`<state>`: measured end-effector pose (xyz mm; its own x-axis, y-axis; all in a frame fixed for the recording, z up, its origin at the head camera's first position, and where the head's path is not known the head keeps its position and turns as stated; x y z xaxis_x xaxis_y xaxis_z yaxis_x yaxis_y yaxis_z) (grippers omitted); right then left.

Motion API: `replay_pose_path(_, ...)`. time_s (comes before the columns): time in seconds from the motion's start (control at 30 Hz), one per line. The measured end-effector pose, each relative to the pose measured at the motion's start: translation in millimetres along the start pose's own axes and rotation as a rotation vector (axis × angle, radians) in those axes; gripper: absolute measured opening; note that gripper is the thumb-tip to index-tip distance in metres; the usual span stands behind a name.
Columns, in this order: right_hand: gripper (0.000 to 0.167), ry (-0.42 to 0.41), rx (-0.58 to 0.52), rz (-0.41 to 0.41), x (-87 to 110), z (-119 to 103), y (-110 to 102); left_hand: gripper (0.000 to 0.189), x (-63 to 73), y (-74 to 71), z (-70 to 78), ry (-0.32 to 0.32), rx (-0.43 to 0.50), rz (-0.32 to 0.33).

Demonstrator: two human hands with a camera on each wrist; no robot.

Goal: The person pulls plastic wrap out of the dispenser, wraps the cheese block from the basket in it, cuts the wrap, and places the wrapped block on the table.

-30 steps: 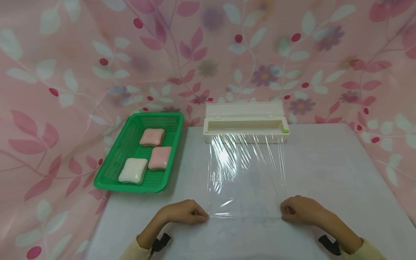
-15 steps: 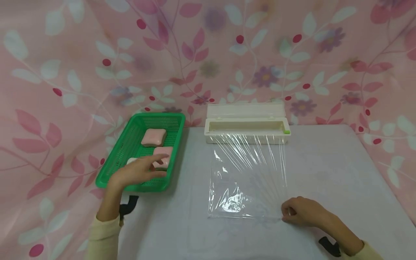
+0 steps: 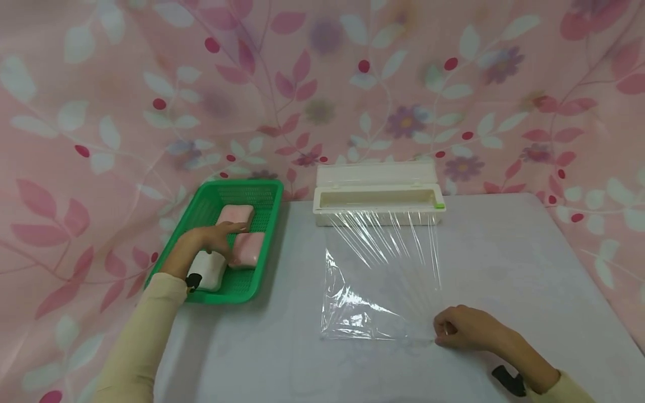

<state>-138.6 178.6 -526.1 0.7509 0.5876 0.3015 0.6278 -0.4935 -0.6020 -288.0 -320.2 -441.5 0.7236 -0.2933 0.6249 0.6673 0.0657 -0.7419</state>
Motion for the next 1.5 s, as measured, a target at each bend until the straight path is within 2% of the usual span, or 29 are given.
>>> replay_pose_path(0.1,0.023,-0.004,-0.003,-0.004,-0.5,-0.3,0.9,0.104,-10.4,11.7,-12.4,-0.059,-0.041,-0.046)
replay_pose_path(0.2,0.023,-0.008,-0.004,-0.008,-1.0,0.2,1.5,0.107,-19.1,16.7,-17.8,-0.084,-0.113,-0.044)
replay_pose_path(0.37,0.023,-0.013,-0.007,-0.014,-2.0,0.4,2.0,0.101,-31.8,15.4,-14.4,-0.061,-0.262,0.021)
replay_pose_path(0.5,0.022,-0.011,-0.017,-0.016,-2.2,-0.6,1.4,0.083,-38.0,11.8,-7.6,-0.033,-0.279,0.064)
replay_pose_path(0.6,0.021,-0.008,-0.020,-0.014,-2.8,-0.9,1.0,0.072,-36.4,8.5,-4.1,-0.009,-0.268,0.089)
replay_pose_path(0.7,0.021,-0.013,-0.018,-0.012,-3.1,-1.0,1.1,0.068,-27.5,0.8,0.1,0.017,-0.268,0.134)
replay_pose_path(0.83,0.022,-0.021,-0.010,-0.012,-3.1,-1.4,0.9,0.068,-5.5,-17.0,10.8,0.031,-0.247,0.209)
replay_pose_path(1.07,0.022,-0.033,-0.020,-0.008,-1.4,-4.4,-0.8,0.072,40.4,-50.0,26.8,-0.039,-0.270,0.349)
replay_pose_path(1.2,0.022,-0.028,-0.029,-0.008,-0.6,-4.8,-1.3,0.073,63.4,-62.6,41.3,-0.068,-0.288,0.439)
replay_pose_path(1.37,0.022,-0.030,-0.031,-0.005,-0.1,-5.0,-1.9,0.071,83.1,-64.9,66.3,0.001,-0.224,0.544)
replay_pose_path(1.5,0.022,-0.034,-0.038,-0.006,-0.5,-5.2,-1.5,0.071,85.6,-56.3,87.5,0.092,-0.094,0.585)
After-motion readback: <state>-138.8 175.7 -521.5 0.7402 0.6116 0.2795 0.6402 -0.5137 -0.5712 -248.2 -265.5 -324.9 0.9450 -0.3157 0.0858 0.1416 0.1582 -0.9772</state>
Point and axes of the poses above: each hand's wrist, its own x-axis away from the middle knuckle, its own y-axis out of the palm, z = x × y, the point moved 9 cm from there along -x, towards the middle knuckle, and after that the axes turned 11 degrees about -x, right-handed, at the moved point
